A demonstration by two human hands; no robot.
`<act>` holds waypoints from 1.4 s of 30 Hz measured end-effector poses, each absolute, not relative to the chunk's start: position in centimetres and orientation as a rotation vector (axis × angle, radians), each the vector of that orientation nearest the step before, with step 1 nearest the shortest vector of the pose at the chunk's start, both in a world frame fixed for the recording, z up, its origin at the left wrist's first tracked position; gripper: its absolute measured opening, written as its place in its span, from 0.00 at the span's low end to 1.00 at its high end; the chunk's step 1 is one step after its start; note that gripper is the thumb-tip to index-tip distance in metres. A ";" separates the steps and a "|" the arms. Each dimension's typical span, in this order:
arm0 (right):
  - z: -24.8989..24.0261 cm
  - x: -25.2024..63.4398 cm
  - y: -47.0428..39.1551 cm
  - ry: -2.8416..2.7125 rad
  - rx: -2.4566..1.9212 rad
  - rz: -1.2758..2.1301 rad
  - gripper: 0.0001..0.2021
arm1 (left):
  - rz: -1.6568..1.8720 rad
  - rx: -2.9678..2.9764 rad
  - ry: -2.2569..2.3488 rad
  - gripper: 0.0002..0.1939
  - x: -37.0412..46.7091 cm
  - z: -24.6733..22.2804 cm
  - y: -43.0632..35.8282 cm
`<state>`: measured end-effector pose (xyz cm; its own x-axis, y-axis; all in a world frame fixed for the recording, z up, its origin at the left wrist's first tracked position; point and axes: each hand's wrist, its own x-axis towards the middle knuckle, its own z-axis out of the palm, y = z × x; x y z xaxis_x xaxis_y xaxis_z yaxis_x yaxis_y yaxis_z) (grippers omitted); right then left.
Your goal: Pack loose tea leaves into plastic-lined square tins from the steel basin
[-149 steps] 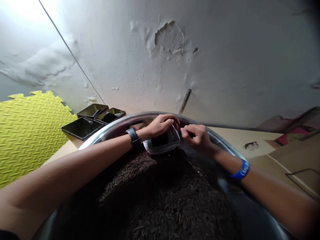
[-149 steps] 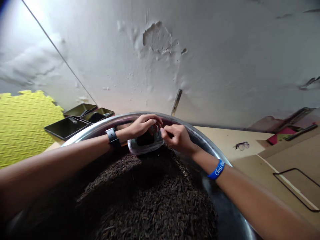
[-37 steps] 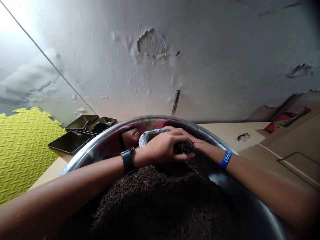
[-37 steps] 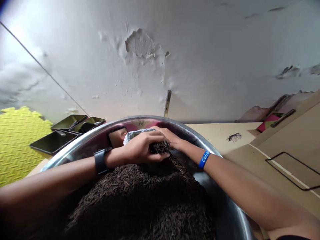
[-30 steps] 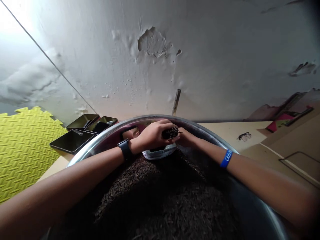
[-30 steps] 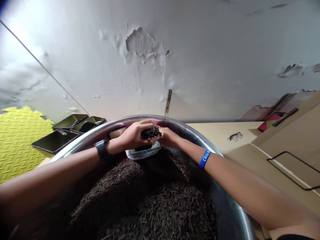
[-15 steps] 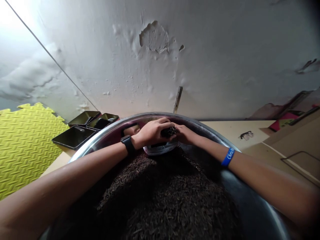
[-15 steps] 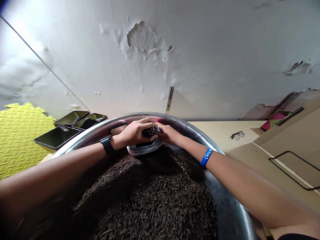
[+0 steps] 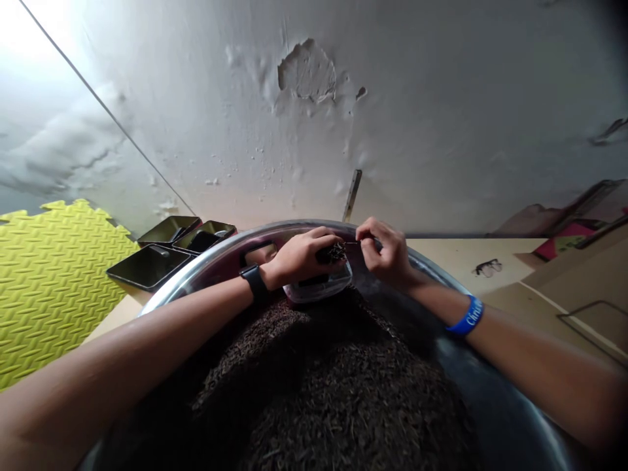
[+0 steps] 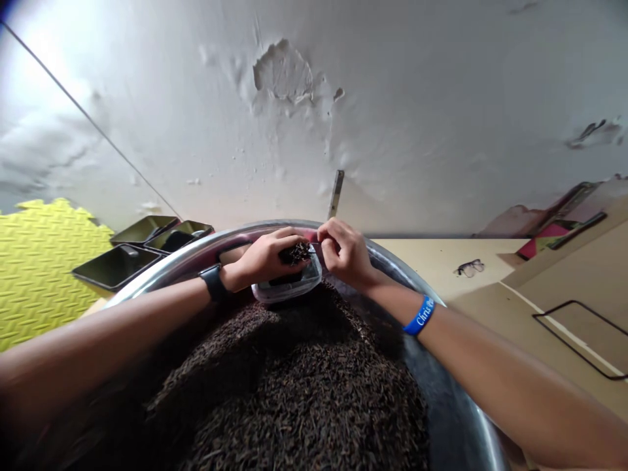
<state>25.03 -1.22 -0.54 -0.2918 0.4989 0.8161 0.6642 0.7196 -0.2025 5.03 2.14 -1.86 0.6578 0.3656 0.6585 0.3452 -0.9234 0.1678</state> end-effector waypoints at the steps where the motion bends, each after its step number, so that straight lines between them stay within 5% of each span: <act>1: -0.6 25.0 -1.4 -1.982 -0.853 -0.220 0.08 | 1.146 2.829 0.611 0.19 5.0 -1.9 2.2; 42: -1.5 25.2 -0.2 -2.226 -0.708 -0.006 0.16 | 1.133 2.828 0.633 0.14 4.8 -2.4 3.2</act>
<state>25.23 -0.22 -1.51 -0.5369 0.4874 0.6886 0.4909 0.8443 -0.2149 4.76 3.16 -2.36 0.6521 0.3803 0.6558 0.3587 -0.9169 0.1750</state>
